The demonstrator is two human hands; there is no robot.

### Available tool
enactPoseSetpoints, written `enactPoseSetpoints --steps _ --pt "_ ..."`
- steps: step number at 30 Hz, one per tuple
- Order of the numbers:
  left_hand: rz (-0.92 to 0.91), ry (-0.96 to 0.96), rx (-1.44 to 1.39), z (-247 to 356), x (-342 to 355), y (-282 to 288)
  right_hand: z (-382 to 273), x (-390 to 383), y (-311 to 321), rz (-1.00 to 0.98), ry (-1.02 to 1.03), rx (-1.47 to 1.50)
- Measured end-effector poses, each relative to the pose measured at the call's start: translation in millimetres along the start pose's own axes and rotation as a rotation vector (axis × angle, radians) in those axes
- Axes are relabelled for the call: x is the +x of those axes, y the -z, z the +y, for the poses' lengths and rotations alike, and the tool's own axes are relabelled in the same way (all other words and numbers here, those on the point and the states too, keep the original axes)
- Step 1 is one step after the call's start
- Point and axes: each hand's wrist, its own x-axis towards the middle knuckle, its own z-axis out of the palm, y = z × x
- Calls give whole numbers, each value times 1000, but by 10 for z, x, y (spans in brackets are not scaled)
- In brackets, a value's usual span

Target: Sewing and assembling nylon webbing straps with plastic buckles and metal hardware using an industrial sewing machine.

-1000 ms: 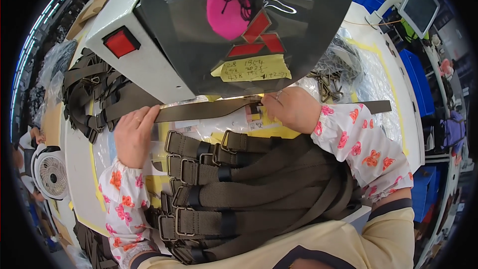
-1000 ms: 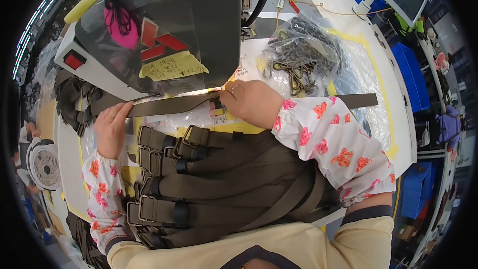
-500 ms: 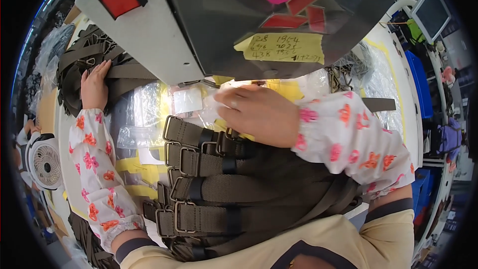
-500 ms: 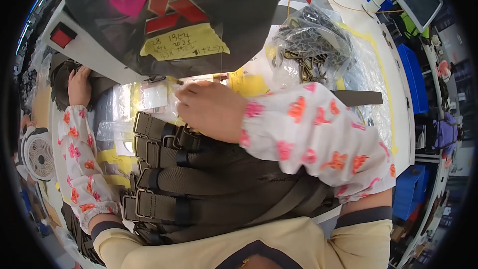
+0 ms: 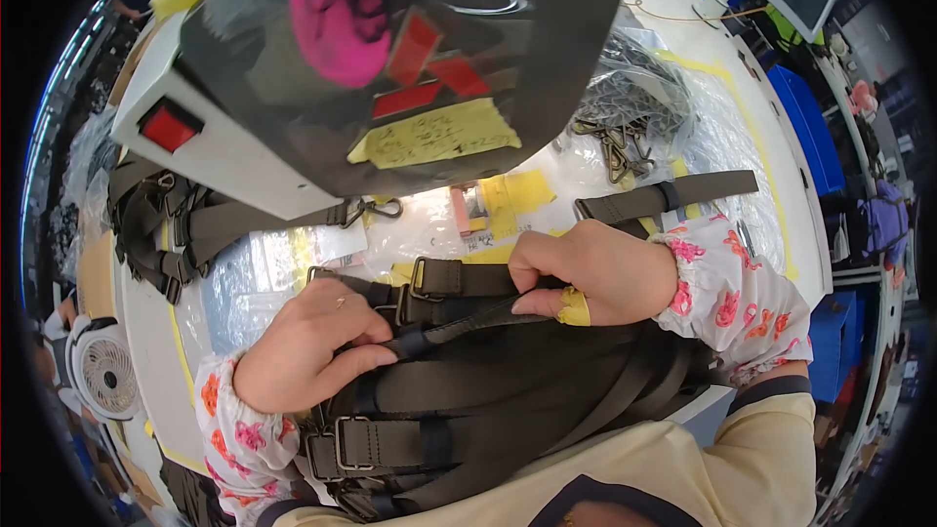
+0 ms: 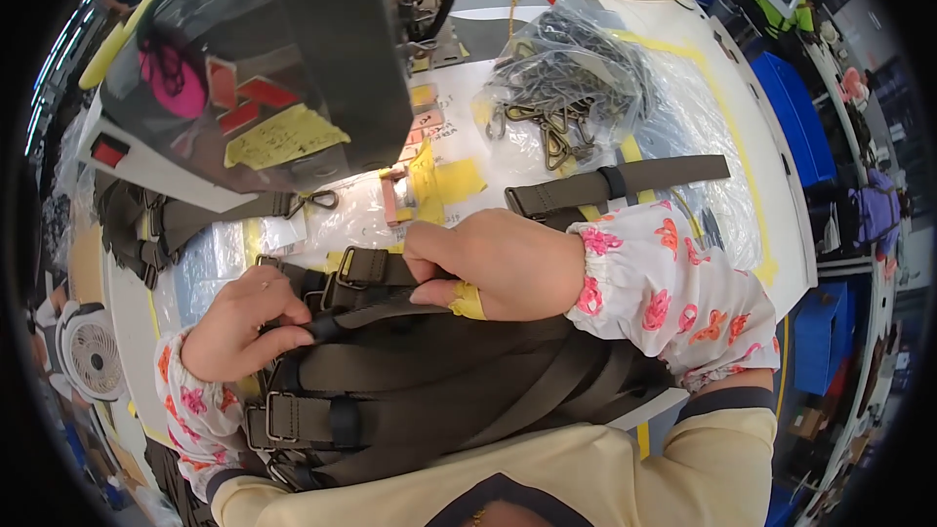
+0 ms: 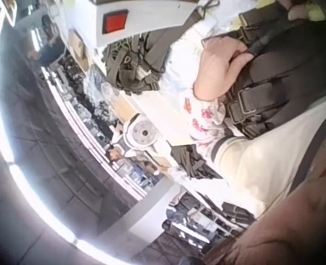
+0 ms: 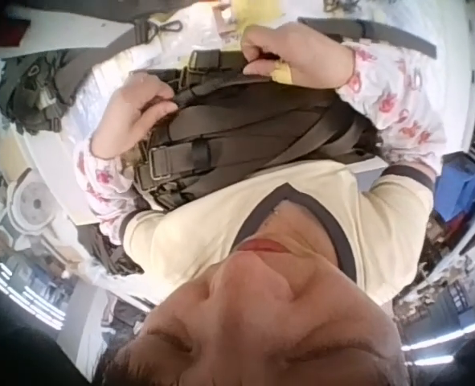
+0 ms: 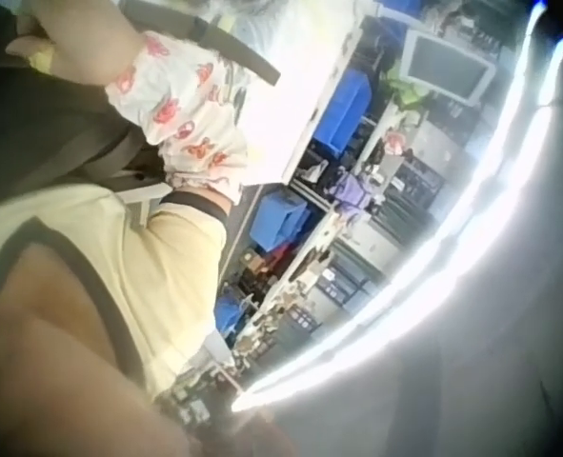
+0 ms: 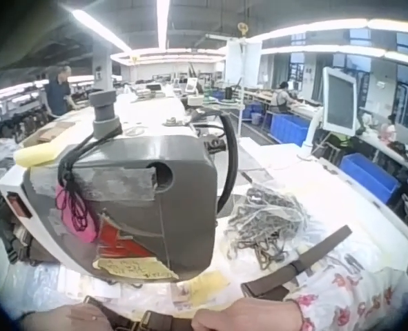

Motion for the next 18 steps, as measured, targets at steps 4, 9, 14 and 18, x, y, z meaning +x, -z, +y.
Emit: enactPoseSetpoints --steps 4,9,14,18 --pt "383 256 221 -22 -157 208 68 4 265 31 60 -72" --pt "659 211 859 -482 -406 272 307 32 210 284 108 -344" --pt "348 419 501 -589 -506 268 472 152 -89 348 449 -912" --pt "451 134 548 -897 -47 299 581 174 -153 288 390 -881"
